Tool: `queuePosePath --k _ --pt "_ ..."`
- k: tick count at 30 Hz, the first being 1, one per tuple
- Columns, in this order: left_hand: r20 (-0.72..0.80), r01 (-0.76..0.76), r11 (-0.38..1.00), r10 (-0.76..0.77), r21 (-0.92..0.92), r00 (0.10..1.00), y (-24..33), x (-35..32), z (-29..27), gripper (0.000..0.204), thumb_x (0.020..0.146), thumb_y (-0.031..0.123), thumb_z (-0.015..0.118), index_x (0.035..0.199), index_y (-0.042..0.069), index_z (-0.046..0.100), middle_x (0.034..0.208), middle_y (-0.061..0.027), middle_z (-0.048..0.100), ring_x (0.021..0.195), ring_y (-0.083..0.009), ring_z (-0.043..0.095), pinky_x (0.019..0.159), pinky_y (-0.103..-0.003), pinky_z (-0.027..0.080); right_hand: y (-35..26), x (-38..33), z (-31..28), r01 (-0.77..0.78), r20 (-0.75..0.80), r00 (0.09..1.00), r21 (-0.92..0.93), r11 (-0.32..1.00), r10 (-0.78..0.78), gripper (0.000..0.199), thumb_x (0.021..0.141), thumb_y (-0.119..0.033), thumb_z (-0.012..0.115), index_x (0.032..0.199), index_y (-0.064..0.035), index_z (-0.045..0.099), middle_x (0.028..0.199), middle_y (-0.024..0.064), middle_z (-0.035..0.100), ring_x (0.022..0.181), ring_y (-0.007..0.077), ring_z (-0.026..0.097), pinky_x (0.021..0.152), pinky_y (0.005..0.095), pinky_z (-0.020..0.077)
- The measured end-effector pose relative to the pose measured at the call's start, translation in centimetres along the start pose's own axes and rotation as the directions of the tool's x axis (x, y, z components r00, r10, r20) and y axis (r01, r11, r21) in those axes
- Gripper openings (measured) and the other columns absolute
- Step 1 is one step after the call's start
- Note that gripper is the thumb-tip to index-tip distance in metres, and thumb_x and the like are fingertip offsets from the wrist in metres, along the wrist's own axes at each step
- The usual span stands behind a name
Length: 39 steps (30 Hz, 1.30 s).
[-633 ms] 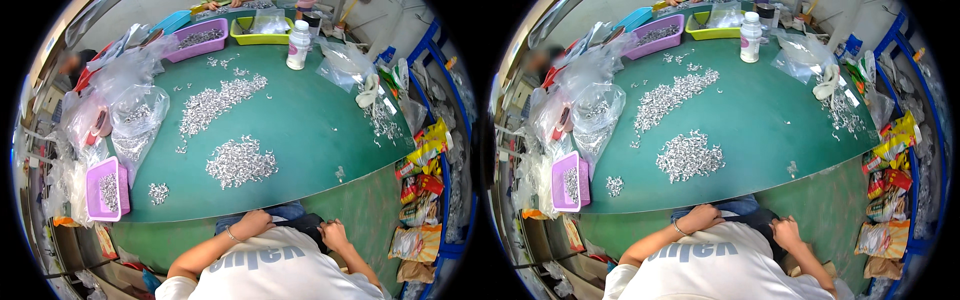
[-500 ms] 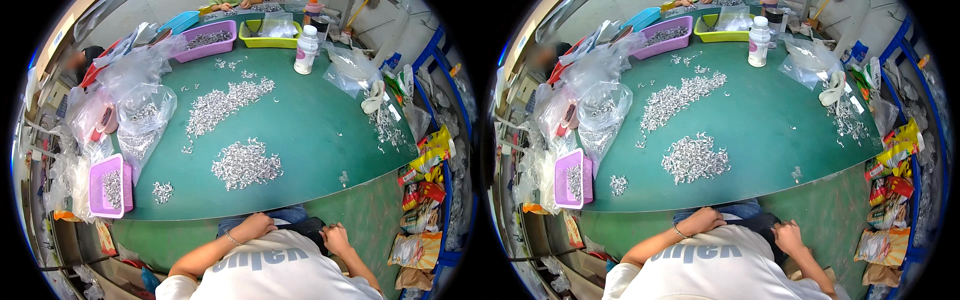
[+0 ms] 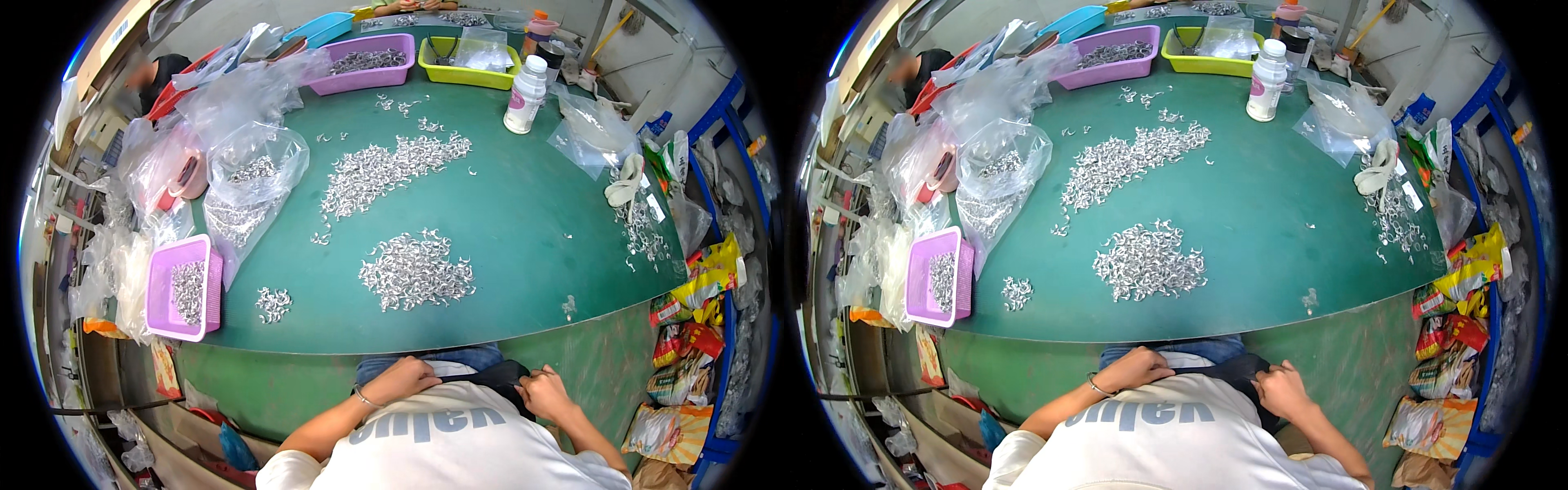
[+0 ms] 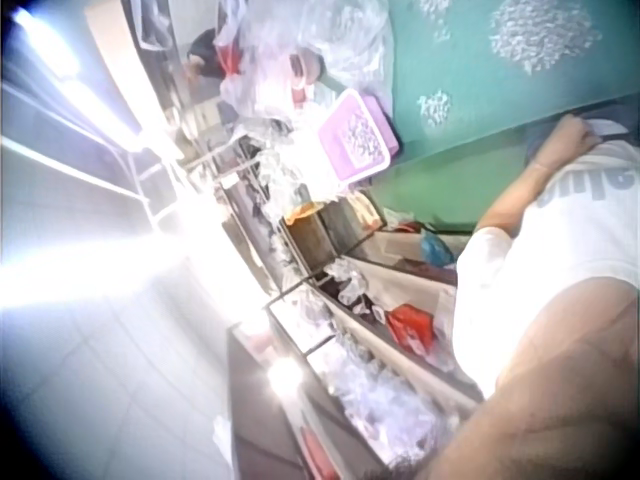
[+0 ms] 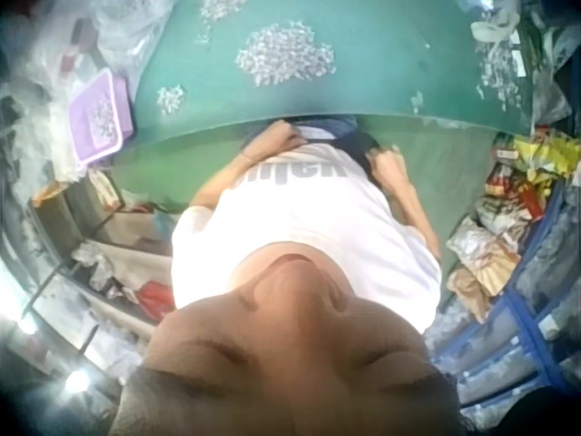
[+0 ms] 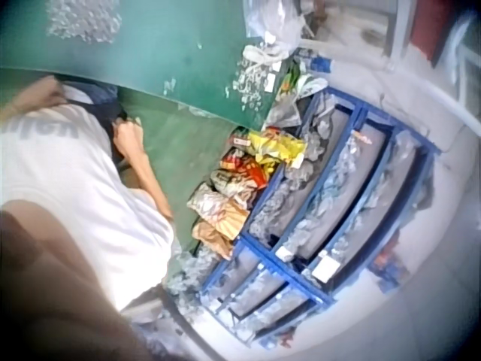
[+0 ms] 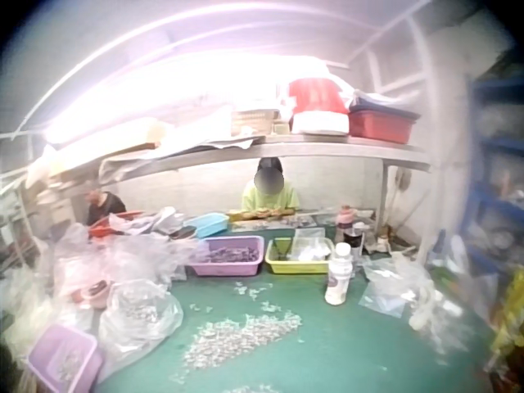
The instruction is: The person sorts small silver-colored metal components by hand on a green work surface, moving some into a pink container and others into a pile.
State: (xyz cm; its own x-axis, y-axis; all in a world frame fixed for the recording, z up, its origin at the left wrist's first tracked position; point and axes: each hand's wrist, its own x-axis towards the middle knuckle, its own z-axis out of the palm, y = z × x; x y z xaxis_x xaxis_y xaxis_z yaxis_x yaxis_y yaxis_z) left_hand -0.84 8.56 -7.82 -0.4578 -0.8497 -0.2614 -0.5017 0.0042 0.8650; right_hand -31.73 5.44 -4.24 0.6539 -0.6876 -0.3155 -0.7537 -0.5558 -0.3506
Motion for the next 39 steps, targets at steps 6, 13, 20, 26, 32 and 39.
queuePosePath --k 6,13,20,26,32,39 --pt "-0.015 0.06 0.998 -0.061 -0.02 0.998 -0.9 -1.0 0.4 0.026 0.082 0.024 0.062 0.078 -0.001 0.066 0.071 -0.0195 0.062 0.064 -0.0352 0.058 0.061 -0.039 0.045 0.7 0.8 0.4 0.036 0.174 0.984 0.003 0.999 -0.036 0.019 0.078 -0.02 0.061 0.069 -0.0036 0.063 0.066 0.0178 0.061 0.07 0.0346 0.061 0.08 0.0429 0.0459" --pt "0.034 0.108 0.994 -0.108 -0.003 0.994 -1.1 0.2 0.4 0.025 0.083 0.024 0.062 0.081 0.0 0.067 0.074 -0.0173 0.064 0.066 -0.0326 0.06 0.064 -0.037 0.047 1.1 3.1 -3.5 -0.11 0.383 0.924 0.269 0.957 -0.001 0.02 0.08 -0.023 0.061 0.075 -0.0041 0.064 0.069 0.0176 0.061 0.07 0.0341 0.061 0.067 0.0436 0.0481" --pt "-0.06 0.097 0.988 -0.105 -0.119 0.993 -0.4 -0.1 -0.2 0.018 0.08 0.018 0.063 0.084 0.001 0.068 0.078 -0.0151 0.065 0.068 -0.0293 0.061 0.066 -0.035 0.048 -2.7 11.5 -6.2 0.089 -0.571 0.82 0.193 0.977 0.038 0.032 0.081 -0.005 0.056 0.112 0.0018 0.054 0.115 0.0161 0.051 0.107 0.0337 0.047 0.089 0.0399 0.0367" --pt "-0.057 0.138 0.945 -0.162 -0.296 0.985 2.5 -1.1 -2.5 0.017 0.084 0.015 0.061 0.092 0.001 0.067 0.083 -0.0137 0.067 0.071 -0.0186 0.062 0.068 -0.029 0.048 -1.1 14.2 -6.2 -0.041 -0.612 0.783 0.134 0.99 0.115 0.035 0.081 -0.004 0.055 0.115 0.0004 0.052 0.121 0.0151 0.048 0.117 0.0333 0.041 0.097 0.0429 0.0314" --pt "-0.367 0.055 0.968 -0.145 -0.245 0.919 3.9 0.4 -4.5 0.015 0.082 0.011 0.063 0.093 0.002 0.065 0.063 -0.0106 0.058 0.052 -0.0166 0.052 0.053 -0.028 0.044 9.8 16.4 -9.9 -0.271 -0.772 0.567 0.156 0.95 0.288 0.033 0.08 -0.01 0.059 0.112 -0.0022 0.052 0.119 0.0162 0.048 0.113 0.0338 0.041 0.096 0.0468 0.0315" --pt "-0.618 0.11 0.985 -0.006 0.13 0.786 4.8 3.9 -4.9 0.033 0.073 0.006 0.071 0.105 0.006 0.062 0.053 -0.0088 0.044 0.044 -0.0203 0.038 0.044 -0.03 0.036 25.1 19.8 -17.3 -0.771 -0.77 0.04 0.381 0.51 0.636 0.068 0.077 -0.038 0.065 0.125 0.0019 0.039 0.122 0.02 0.048 0.115 0.0373 0.041 0.092 0.0504 0.0324"
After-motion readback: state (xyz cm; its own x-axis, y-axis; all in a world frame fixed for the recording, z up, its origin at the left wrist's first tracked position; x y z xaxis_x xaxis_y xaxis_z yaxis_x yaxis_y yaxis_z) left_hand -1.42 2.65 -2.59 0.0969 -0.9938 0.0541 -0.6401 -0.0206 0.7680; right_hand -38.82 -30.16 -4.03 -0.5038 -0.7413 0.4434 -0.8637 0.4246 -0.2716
